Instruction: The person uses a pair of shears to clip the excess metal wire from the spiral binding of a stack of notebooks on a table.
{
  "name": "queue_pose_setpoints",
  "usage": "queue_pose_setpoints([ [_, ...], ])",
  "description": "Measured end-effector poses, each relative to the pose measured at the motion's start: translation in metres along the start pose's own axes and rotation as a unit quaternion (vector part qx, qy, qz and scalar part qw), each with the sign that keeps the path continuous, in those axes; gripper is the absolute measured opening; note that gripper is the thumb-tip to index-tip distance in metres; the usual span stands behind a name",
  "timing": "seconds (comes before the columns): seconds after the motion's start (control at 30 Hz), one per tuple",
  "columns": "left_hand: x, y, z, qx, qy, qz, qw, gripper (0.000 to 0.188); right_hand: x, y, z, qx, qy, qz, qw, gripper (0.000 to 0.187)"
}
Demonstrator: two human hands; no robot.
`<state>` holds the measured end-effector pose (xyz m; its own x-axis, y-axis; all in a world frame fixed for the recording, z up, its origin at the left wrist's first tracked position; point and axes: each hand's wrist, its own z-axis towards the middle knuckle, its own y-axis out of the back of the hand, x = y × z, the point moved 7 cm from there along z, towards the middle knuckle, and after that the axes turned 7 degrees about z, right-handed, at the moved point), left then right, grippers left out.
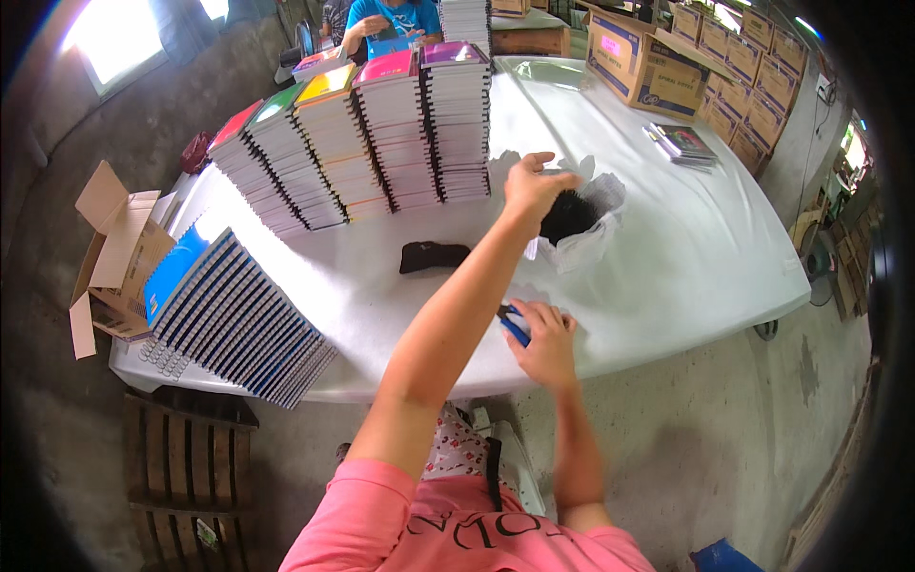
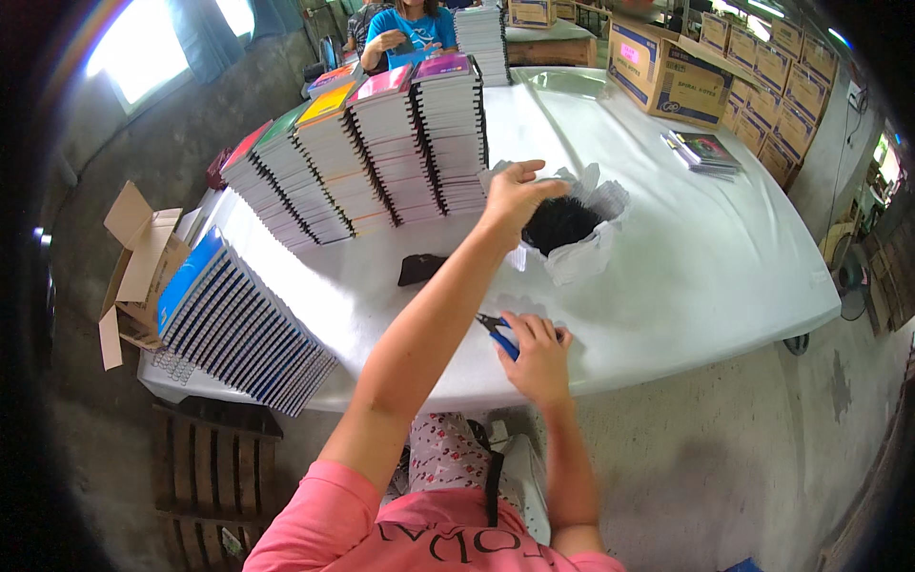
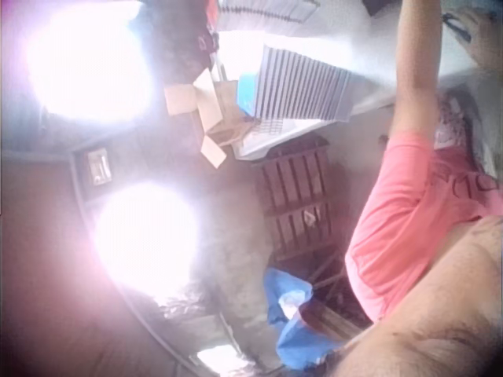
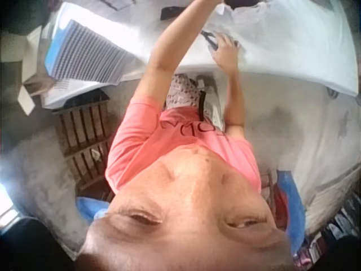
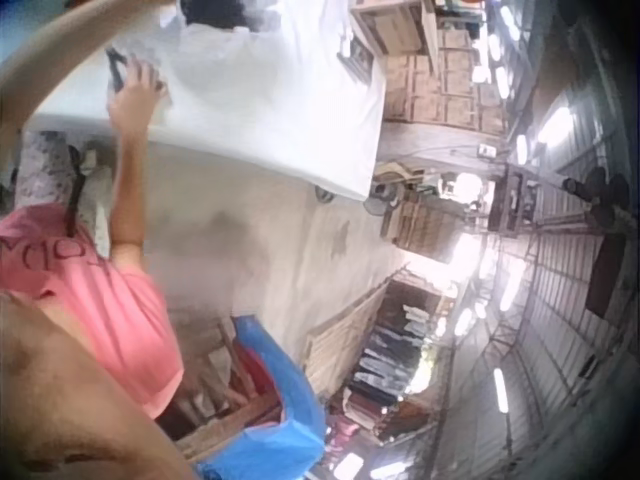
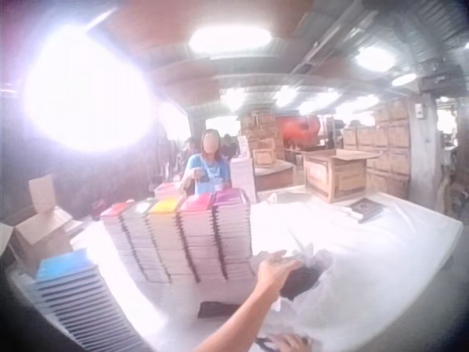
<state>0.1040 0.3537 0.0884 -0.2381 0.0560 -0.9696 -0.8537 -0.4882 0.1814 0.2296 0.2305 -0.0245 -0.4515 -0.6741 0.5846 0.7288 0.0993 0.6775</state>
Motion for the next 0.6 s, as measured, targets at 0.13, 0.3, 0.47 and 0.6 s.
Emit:
queue_pose_setpoints([
  [0.13,-0.005,-0.013,0.006,-0.008,-0.09,0.09,0.992,0.076,0.004,-0.006,0.0,0.009,0.003,0.022,1.0,0.047],
  [0.3,-0.102,0.047,-0.14,0.009,-0.415,0.0,0.91,0.038,-0.011,-0.009,-0.005,0.027,0.005,0.011,1.0,0.047],
  [0.47,-0.103,0.206,-0.323,-0.224,-0.589,0.336,0.7,0.029,-0.002,-0.001,0.0,-0.025,-0.013,-0.02,0.999,0.051],
  [0.6,-0.051,0.348,-0.351,-0.549,-0.254,0.143,0.783,0.052,0.099,0.002,0.022,-0.045,0.059,0.068,0.995,0.053],
])
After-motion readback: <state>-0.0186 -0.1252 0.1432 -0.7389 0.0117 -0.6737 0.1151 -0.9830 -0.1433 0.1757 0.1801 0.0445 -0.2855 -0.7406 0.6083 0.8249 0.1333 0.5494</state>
